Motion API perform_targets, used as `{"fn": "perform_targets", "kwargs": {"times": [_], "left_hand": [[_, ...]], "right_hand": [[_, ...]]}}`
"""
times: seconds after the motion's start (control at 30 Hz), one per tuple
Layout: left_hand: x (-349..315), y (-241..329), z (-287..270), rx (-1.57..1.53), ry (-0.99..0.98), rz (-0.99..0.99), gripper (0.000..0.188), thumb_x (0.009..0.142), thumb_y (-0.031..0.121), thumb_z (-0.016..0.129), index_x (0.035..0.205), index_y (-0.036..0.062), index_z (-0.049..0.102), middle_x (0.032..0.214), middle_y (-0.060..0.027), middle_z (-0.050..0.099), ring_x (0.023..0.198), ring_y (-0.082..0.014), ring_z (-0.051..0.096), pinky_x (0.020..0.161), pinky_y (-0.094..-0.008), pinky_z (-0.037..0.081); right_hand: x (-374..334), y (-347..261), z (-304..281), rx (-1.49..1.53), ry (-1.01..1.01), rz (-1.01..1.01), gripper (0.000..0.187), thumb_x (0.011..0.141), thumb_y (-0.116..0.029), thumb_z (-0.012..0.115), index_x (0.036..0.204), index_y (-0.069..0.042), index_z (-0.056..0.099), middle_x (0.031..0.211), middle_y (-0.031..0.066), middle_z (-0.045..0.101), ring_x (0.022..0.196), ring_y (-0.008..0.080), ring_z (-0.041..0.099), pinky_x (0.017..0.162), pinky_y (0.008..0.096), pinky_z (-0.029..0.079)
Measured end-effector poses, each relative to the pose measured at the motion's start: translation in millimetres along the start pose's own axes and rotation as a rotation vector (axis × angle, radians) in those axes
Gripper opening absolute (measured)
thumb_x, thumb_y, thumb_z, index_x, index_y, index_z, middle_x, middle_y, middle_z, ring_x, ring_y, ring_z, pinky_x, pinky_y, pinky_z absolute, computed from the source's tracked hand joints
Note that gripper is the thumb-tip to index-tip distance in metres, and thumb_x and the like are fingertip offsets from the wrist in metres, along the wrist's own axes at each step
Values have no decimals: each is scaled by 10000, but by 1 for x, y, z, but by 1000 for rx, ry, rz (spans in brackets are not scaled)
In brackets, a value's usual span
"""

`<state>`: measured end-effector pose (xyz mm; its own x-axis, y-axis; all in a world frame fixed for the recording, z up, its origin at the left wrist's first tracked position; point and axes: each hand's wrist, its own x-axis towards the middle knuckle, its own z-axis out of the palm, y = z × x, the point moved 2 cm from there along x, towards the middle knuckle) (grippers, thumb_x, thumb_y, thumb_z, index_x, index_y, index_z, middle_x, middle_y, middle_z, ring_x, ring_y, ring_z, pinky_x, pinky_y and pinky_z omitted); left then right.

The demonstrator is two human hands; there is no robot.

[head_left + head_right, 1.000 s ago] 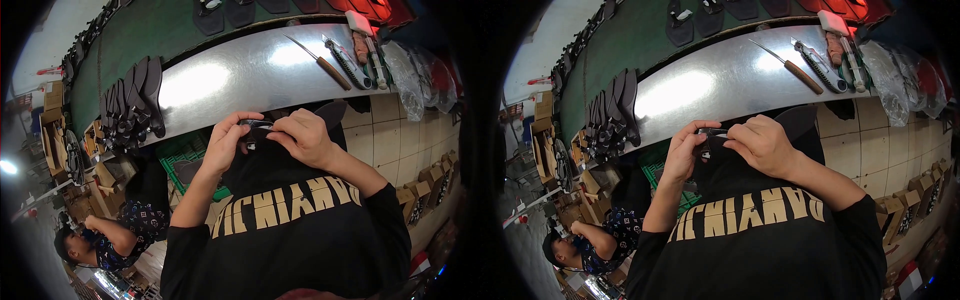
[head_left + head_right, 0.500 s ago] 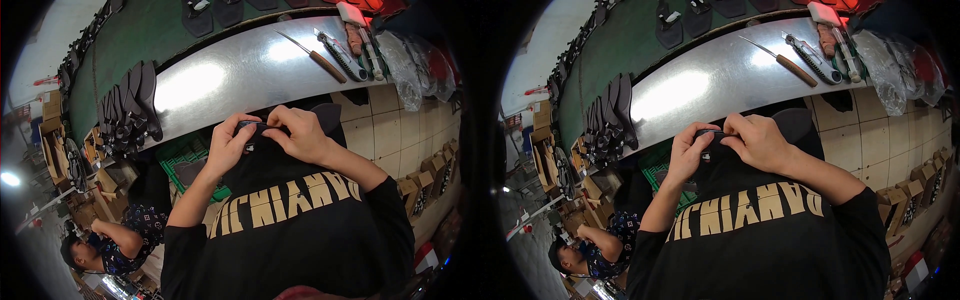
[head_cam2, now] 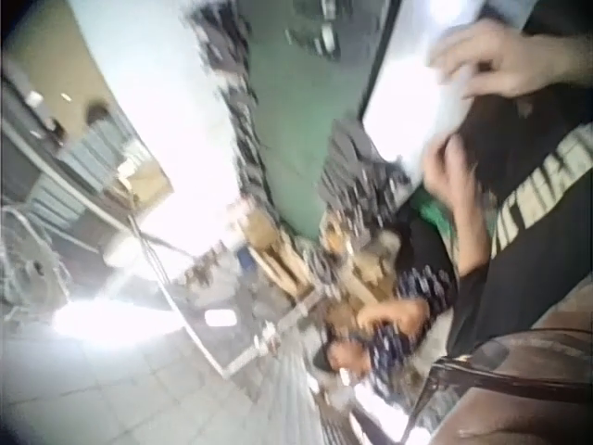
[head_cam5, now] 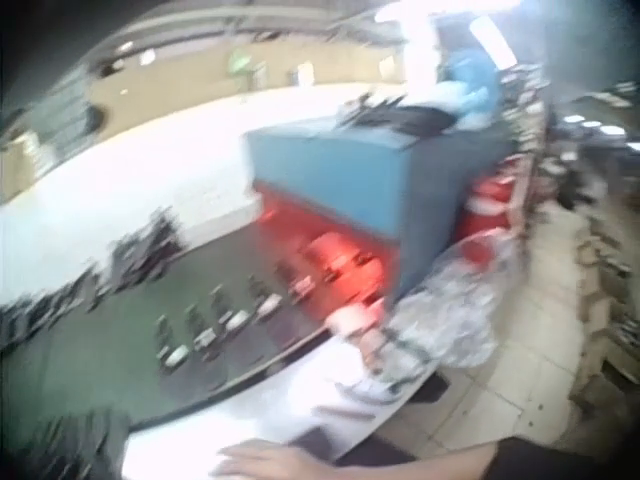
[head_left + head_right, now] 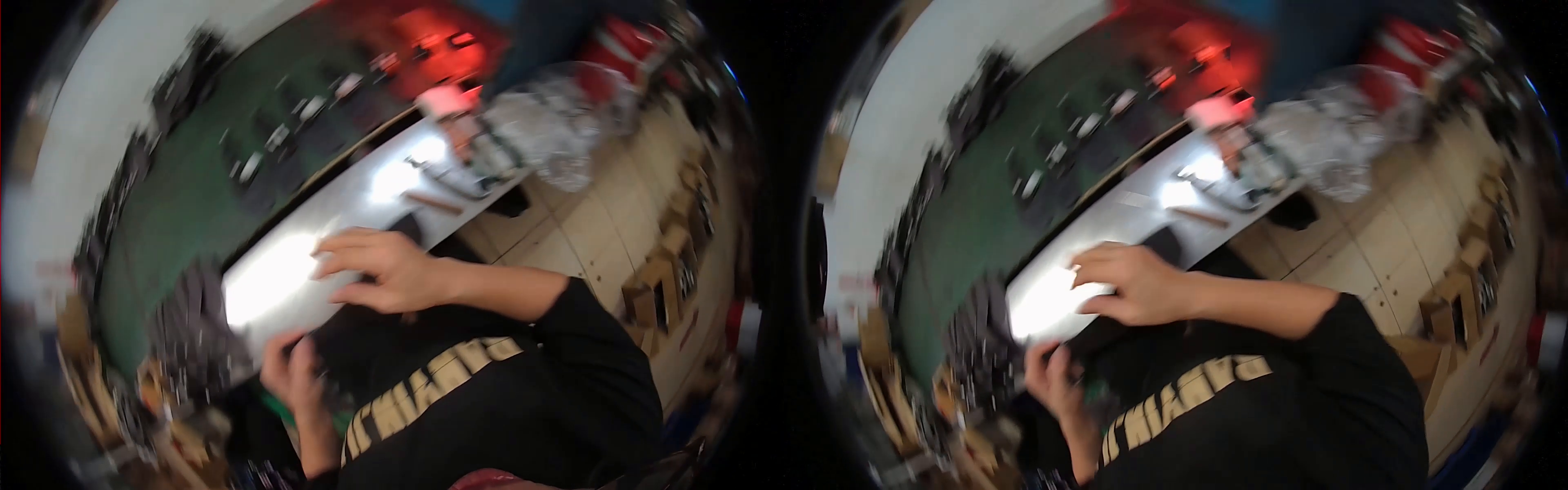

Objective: Applying adhesive and assembling shoe components in a manufacturing setting.

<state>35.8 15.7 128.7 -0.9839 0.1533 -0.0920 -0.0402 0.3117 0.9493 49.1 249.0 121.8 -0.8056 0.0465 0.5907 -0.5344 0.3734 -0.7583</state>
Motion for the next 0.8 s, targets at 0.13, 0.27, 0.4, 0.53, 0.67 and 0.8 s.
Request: {"fn": "perform_targets", "kwargs": {"times": [0.13,0.27,0.4,0.53,0.67,0.8], "left_hand": [[21,-54,-57,-284,375,-33,334,901,240,590,1120,-13,592,1048,-123,616,951,-234,623,600,-266,503],[28,-174,-62,-826,162,-516,377,976,318,531,1236,45,543,1215,-102,604,1099,-233,554,996,-403,476],[30,-165,-43,-1072,56,-652,392,959,376,563,1266,133,548,1257,-92,593,1142,-214,546,974,-436,494],[58,-156,-28,-1466,-258,-785,350,862,203,616,1164,29,639,1326,-146,549,1220,-351,517,805,-382,563],[49,-82,49,-1280,-203,-616,305,893,336,611,1054,80,650,919,-84,709,984,-228,631,833,-408,526],[41,-50,80,-1334,-115,-870,259,922,364,610,1024,125,613,932,2,664,743,-132,605,500,-222,408]], "right_hand": [[13,53,-17,-446,318,-128,419,760,-53,696,1167,-54,593,1157,131,574,1056,319,558,865,401,469],[-37,94,-7,-939,142,215,384,791,-122,639,1160,-39,571,1022,119,552,971,277,524,812,358,445],[-53,109,-10,-944,27,235,241,818,-107,570,1045,-30,586,938,83,533,917,248,506,779,343,434],[-47,84,4,-317,101,174,108,874,-123,570,970,-82,598,888,101,563,879,261,568,758,393,460],[-47,23,26,393,-299,630,580,918,-84,553,1455,-148,343,736,41,647,619,112,582,607,289,493],[-67,23,32,495,-229,724,598,891,-13,556,1448,-128,374,680,53,619,635,121,607,654,274,485]]}}
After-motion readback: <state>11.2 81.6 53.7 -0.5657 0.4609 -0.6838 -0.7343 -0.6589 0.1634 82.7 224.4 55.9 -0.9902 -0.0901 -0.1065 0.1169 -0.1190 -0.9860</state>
